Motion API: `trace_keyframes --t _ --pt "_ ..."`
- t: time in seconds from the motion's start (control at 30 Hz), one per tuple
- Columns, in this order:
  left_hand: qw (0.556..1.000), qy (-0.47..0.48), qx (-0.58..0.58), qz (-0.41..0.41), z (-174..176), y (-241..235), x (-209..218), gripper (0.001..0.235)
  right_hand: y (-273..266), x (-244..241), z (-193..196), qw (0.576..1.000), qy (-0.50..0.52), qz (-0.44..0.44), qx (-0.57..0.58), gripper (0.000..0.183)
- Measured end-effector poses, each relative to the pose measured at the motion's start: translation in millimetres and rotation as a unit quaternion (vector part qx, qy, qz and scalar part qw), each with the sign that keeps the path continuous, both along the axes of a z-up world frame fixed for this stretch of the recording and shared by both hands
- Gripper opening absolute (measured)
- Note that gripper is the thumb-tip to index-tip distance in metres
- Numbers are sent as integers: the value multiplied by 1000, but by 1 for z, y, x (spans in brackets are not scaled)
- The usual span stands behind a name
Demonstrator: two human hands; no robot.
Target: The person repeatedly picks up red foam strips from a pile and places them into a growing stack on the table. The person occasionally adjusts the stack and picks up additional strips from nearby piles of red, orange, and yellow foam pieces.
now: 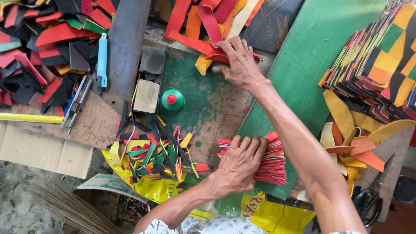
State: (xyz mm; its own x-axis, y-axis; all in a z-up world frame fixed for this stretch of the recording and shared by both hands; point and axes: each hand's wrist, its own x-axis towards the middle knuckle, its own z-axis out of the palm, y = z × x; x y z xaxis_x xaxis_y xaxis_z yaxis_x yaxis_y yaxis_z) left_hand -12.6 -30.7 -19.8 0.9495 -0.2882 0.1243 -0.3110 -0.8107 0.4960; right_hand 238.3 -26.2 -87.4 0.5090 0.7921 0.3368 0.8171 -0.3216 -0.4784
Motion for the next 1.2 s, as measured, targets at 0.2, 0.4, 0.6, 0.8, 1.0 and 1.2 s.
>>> trace_keyframes --t 0.2,0.4,0.6,0.8,1.0,1.2 --pt "1000 5 2 5 -1 -2 0 108 21 6 -18 989 130 -63 29 27" --pt "1000 -10 2 7 0 -1 -2 105 5 13 22 981 116 -49 150 35" --pt "998 5 -66 1 10 3 -3 102 -123 -18 108 935 277 -125 182 33" --pt "943 97 -297 114 41 46 -12 109 -203 -77 157 940 284 -136 -132 58" --pt "765 172 -592 185 29 57 14 113 -161 -14 93 885 439 -70 138 46" --pt "665 189 -690 213 5 57 25 107 -11 115 -4 744 566 -294 196 94"
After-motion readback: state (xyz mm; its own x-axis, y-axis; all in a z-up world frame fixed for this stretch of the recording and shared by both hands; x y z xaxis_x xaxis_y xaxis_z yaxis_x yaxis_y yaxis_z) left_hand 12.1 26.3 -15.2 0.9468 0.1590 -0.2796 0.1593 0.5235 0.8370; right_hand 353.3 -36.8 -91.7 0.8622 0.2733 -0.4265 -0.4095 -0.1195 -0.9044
